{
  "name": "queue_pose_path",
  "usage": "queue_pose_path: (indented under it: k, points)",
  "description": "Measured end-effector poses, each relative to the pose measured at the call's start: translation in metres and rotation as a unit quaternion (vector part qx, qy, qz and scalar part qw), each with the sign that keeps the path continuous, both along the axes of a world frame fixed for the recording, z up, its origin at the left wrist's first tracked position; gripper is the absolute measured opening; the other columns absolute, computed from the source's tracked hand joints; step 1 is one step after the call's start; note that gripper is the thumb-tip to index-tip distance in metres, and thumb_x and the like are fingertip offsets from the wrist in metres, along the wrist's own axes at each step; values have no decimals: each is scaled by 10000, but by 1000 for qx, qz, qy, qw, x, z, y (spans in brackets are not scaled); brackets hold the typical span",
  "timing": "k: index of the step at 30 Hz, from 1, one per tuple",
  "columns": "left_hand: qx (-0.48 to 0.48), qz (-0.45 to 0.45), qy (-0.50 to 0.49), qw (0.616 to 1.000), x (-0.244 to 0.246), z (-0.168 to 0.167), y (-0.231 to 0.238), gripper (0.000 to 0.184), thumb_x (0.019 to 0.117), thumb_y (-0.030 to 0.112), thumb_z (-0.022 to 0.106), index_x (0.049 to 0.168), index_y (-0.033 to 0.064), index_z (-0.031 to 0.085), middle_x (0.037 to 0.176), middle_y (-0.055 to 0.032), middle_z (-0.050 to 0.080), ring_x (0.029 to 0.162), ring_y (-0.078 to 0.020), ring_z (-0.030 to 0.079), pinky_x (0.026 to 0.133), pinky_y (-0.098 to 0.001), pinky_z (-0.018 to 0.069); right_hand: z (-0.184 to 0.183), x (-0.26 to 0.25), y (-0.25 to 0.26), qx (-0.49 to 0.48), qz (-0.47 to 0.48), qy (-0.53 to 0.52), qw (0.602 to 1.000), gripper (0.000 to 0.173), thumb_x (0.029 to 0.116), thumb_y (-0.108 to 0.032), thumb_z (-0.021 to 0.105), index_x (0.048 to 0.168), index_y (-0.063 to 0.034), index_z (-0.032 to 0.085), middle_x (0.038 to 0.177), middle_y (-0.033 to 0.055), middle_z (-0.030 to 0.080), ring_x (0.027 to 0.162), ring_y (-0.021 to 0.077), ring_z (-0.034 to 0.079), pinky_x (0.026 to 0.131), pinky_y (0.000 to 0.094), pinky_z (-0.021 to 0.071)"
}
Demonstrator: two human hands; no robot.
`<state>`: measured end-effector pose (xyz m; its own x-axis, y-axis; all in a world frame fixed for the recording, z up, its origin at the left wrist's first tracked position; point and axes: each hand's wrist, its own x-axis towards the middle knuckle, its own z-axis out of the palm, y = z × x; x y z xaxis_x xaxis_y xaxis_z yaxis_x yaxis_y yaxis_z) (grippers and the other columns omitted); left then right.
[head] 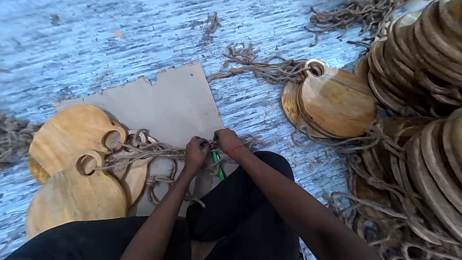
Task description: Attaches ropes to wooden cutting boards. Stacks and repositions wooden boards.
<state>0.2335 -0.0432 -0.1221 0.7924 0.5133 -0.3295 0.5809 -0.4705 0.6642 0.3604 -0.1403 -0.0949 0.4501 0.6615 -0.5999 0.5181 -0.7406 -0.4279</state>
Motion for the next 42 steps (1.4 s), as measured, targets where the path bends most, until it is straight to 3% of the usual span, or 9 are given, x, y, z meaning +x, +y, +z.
queue_pose_path:
  k: [5,10,16,25,30,35,37,40,42]
  points:
    - [-50,-87,60,993,0,8,18,177,972,140,686,1076,11,749,1165,-165,698,1074,-303,674,986,-511,526,7,-3,8,-50,39,22,998,177,968,-80,622,1089,-8,729,1143,237,694,1109,421,661,928,615,523]
    - [22,-12,7,1000,8,4,11,165,983,152,684,1070,30,753,1191,-157,687,1078,-312,674,975,-526,535,4,-4,11,-1,19,-34,999,193,974,-68,621,1139,-35,715,1138,231,698,1109,426,663,921,610,530]
    - [15,-93,53,994,-8,4,10,185,964,158,691,1066,14,747,1189,-162,688,1110,-310,668,1008,-506,523,17,-11,4,-79,48,6,996,213,1000,-125,600,1115,26,698,1189,258,673,1151,429,645,948,613,515]
    - [-120,33,-15,992,-21,5,28,238,1048,168,578,1201,-10,617,1018,-184,674,863,-286,661,819,-495,545,12,3,-16,69,-48,132,988,352,1093,-183,457,1330,20,620,1259,258,647,1200,390,618,1049,563,453]
    - [-164,34,-38,985,-21,13,25,266,1080,160,508,1292,13,572,1048,-166,686,886,-264,665,826,-478,547,15,-2,-18,141,4,134,981,497,893,-319,817,1269,-22,685,1219,200,664,1114,327,650,1007,528,508]
    - [-244,9,-60,968,-24,28,28,330,1107,131,366,1238,-5,637,1051,-134,666,880,-183,625,805,-373,528,6,4,-16,166,36,113,979,331,931,-259,777,1132,1,739,1155,204,645,1047,335,634,949,524,509]
    - [-257,-13,-53,965,-26,26,32,261,1084,170,476,1203,-15,617,969,-112,635,810,-163,590,745,-349,504,3,7,-16,146,40,117,981,353,964,-274,740,1162,18,716,1212,220,646,1097,349,634,992,532,494]
    - [-241,-23,-57,969,-25,21,33,299,931,133,751,1161,-9,623,972,-131,661,841,-202,636,789,-398,546,3,13,-15,123,14,144,982,351,1025,-295,654,1165,25,681,1067,198,701,1003,321,663,952,531,493]
    - [-227,10,-79,971,-22,18,30,221,936,120,750,1103,2,667,933,-113,684,795,-190,649,757,-382,554,1,15,-13,121,-28,174,977,333,1057,-291,598,1168,14,671,1029,138,740,949,240,703,939,464,524]
